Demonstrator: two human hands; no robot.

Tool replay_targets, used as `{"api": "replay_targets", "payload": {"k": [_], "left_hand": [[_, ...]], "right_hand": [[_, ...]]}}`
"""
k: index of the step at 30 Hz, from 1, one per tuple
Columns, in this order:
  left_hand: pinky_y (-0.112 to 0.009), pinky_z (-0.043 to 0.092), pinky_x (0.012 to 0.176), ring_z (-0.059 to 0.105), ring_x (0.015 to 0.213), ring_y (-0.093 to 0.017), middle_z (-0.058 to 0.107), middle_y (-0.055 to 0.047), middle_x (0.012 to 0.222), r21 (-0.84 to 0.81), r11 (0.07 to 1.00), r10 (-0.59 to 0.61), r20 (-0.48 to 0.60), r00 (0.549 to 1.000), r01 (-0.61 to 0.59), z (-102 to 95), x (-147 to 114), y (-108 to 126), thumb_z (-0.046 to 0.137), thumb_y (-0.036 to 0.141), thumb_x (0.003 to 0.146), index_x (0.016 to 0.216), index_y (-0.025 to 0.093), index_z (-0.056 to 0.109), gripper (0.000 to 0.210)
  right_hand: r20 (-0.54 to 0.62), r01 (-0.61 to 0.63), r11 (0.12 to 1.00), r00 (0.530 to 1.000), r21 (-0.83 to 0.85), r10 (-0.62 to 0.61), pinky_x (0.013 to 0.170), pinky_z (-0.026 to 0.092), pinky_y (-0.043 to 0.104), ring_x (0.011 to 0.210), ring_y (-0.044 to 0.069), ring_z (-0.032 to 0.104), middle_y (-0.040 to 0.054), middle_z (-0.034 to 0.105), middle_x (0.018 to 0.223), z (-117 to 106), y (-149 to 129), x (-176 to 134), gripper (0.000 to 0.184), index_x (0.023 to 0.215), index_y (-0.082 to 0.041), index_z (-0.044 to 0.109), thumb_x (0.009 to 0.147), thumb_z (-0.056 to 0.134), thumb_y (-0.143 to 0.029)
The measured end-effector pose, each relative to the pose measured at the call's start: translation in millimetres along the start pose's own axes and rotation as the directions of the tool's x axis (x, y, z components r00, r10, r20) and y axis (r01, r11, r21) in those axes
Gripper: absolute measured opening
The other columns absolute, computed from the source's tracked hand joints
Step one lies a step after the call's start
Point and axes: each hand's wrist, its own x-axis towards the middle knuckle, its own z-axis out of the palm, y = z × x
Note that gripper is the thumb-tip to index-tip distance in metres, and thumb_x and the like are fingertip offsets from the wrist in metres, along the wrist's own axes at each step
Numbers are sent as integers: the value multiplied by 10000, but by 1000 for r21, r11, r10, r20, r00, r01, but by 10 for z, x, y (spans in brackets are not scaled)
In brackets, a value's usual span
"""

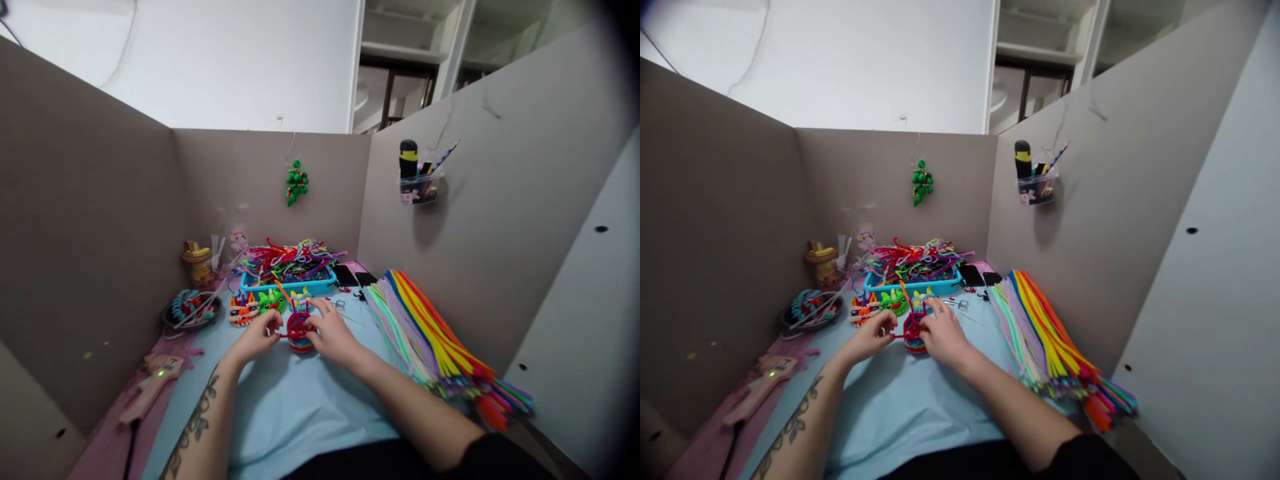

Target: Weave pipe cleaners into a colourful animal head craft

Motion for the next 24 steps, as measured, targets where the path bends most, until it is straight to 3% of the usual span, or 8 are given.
{"api": "replay_targets", "payload": {"k": [2,5,9,15,18,24], "left_hand": [[-225,406,608,477,668,-113,511,15,771,-81,997,4,-25,1000,-6,50,-12,-53,457,69,622,855,176,507,261],[-240,428,669,489,737,-124,541,-14,897,-91,992,80,-24,997,-81,119,-82,-52,549,137,660,1027,182,528,370],[-252,418,689,507,759,-138,560,-34,865,41,991,130,-125,984,-126,203,-96,15,521,293,806,992,189,607,230],[-254,423,714,545,768,-144,600,-46,821,179,969,194,-121,973,-171,312,-15,-43,469,275,859,913,189,663,219],[-242,419,693,540,763,-144,584,-42,794,254,949,222,-121,968,-186,347,-11,-20,440,261,870,831,179,650,229],[-229,400,621,538,710,-140,560,-29,773,423,900,189,-168,968,-102,452,-3,81,427,257,867,743,182,600,225]], "right_hand": [[-51,-67,997,996,37,69,1031,273,507,1306,301,261,91,401,1362,260,79,-6,171,873,-204,687,741,582,-173],[-74,-70,992,994,105,78,1043,257,504,1311,308,243,103,403,1342,425,180,-46,119,793,-186,691,741,584,-189],[-138,56,978,990,199,-29,1054,263,465,1295,265,291,102,382,1345,465,254,-65,157,810,-188,675,777,525,-156],[-165,157,928,981,337,-106,1020,340,426,1240,245,388,111,348,1355,530,369,-67,166,807,-178,645,806,485,-136],[-203,140,935,976,325,-76,995,369,429,1210,245,414,110,350,1345,558,413,-75,169,826,-183,638,802,480,-130],[-221,114,944,974,310,-45,1009,359,420,1189,229,429,110,418,1279,633,430,-79,160,920,-192,609,796,508,-187]]}}
